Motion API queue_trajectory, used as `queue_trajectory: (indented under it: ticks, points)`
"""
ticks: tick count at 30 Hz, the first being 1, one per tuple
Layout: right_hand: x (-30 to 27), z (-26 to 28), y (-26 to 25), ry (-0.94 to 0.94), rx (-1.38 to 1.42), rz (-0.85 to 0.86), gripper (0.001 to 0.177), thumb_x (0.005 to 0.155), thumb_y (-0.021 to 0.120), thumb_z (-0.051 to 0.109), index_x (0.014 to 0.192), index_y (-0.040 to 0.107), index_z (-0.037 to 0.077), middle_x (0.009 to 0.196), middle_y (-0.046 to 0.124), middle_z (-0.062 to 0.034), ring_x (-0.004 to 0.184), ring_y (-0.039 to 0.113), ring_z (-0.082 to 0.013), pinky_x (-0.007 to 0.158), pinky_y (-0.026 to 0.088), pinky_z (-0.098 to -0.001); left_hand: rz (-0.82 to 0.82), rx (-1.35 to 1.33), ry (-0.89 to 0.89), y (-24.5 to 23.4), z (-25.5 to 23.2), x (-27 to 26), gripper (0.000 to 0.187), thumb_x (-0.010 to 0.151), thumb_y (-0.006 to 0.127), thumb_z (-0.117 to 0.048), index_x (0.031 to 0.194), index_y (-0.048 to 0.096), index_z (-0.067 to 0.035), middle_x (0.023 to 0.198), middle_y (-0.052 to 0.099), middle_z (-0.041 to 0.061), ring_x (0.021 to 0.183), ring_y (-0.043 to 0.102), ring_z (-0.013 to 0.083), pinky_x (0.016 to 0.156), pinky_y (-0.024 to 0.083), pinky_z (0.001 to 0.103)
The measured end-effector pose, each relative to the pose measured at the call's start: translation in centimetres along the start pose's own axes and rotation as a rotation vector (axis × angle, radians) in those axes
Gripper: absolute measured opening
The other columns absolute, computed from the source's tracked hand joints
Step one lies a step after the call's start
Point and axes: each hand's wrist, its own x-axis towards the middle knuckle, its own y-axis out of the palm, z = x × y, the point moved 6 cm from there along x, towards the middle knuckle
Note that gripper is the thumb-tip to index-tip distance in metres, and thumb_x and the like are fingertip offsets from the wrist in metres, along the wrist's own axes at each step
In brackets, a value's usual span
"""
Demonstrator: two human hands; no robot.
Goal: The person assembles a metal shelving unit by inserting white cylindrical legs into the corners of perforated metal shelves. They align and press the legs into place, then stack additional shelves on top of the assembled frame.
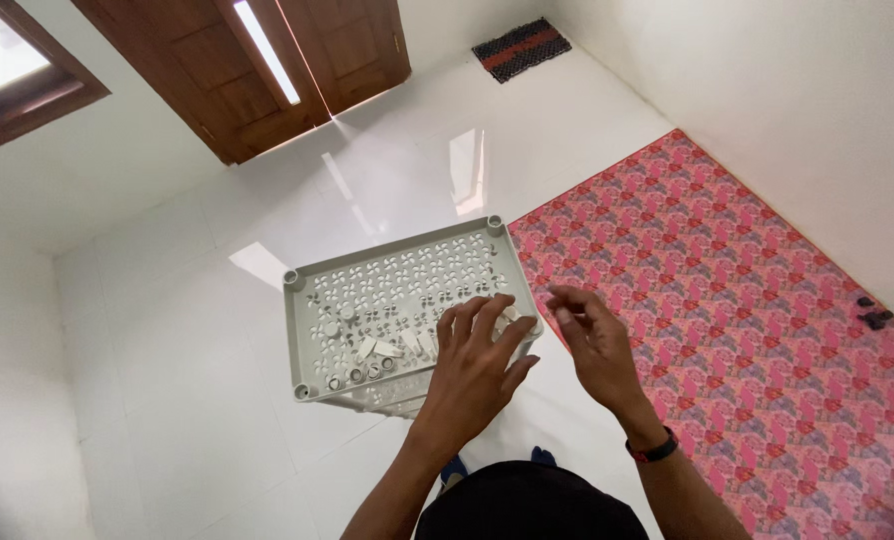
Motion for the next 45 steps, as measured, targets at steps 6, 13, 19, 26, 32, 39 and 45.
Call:
queue_trajectory:
  ticks: [6, 13, 19, 26, 32, 39, 45]
  points:
    - [-0.9, -6.2, 1.7, 0.119, 0.214, 0.296, 0.032, 0.109, 0.050, 0.016, 0.135, 0.061, -0.001, 0.115, 0.067, -0.0075, 0.108, 0.061, -0.0134, 0.094, 0.053, -0.0332, 0.035, 0.164, -0.032, 1.6, -0.7, 1.7, 0.048, 0.078, 0.082, -0.015, 0.124, 0.068, -0.021, 0.142, 0.051, 0.012, 0.136, 0.043, 0.0335, 0.114, 0.028, 0.055]
    - [-0.8, -9.8, 2.4, 0.223, 0.369, 0.429, 0.036, 0.109, 0.049, 0.019, 0.135, 0.061, -0.003, 0.117, 0.066, -0.0069, 0.109, 0.058, -0.0125, 0.096, 0.050, -0.0336, 0.080, 0.204, -0.022, 2.2, -0.7, 2.2, 0.044, 0.075, 0.082, -0.013, 0.117, 0.069, -0.020, 0.133, 0.059, 0.011, 0.129, 0.052, 0.0316, 0.111, 0.033, 0.052]
    - [-0.9, -10.8, 3.8, 0.163, 0.669, 0.522, 0.039, 0.114, 0.044, 0.021, 0.142, 0.052, -0.005, 0.133, 0.060, -0.0096, 0.125, 0.054, -0.0166, 0.109, 0.044, -0.0366, 0.081, 0.197, -0.032, 2.7, -0.4, 1.8, 0.034, 0.084, 0.081, -0.017, 0.116, 0.070, -0.020, 0.111, 0.067, 0.001, 0.115, 0.057, 0.0251, 0.108, 0.034, 0.050]
    - [-0.9, -12.4, 4.6, 0.220, 0.843, 0.571, 0.045, 0.113, 0.038, 0.024, 0.148, 0.045, -0.003, 0.141, 0.056, -0.0121, 0.135, 0.051, -0.0198, 0.115, 0.041, -0.0382, 0.049, 0.158, -0.017, 3.1, -0.2, 1.8, 0.029, 0.085, 0.079, -0.018, 0.114, 0.074, -0.016, 0.110, 0.072, -0.001, 0.112, 0.059, 0.0233, 0.111, 0.033, 0.048]
    - [-1.1, -12.8, 4.6, 0.245, 0.902, 0.578, 0.049, 0.112, 0.041, 0.020, 0.154, 0.037, -0.005, 0.147, 0.051, -0.0134, 0.137, 0.048, -0.0224, 0.115, 0.039, -0.0391, 0.034, 0.082, -0.037, 3.1, 0.0, 1.6, 0.030, 0.088, 0.078, -0.018, 0.118, 0.073, -0.015, 0.110, 0.073, -0.002, 0.112, 0.060, 0.0227, 0.111, 0.034, 0.046]
    - [-1.0, -12.0, 4.6, 0.250, 0.846, 0.561, 0.060, 0.111, 0.037, 0.032, 0.157, 0.033, -0.005, 0.151, 0.048, -0.0160, 0.141, 0.046, -0.0211, 0.120, 0.034, -0.0383, 0.037, 0.057, -0.043, 2.6, -0.2, 1.8, 0.043, 0.087, 0.078, -0.018, 0.129, 0.068, -0.013, 0.107, 0.074, 0.000, 0.110, 0.061, 0.0230, 0.111, 0.035, 0.046]
    - [-0.6, -12.8, 5.2, 0.227, 0.683, 0.505, 0.062, 0.108, 0.039, 0.051, 0.137, 0.053, -0.002, 0.130, 0.059, -0.0081, 0.122, 0.053, -0.0171, 0.108, 0.040, -0.0369, 0.016, 0.004, -0.120, 2.5, 0.0, 1.7, 0.057, 0.087, 0.079, -0.021, 0.139, 0.057, -0.014, 0.104, 0.071, 0.003, 0.107, 0.062, 0.0229, 0.110, 0.036, 0.045]
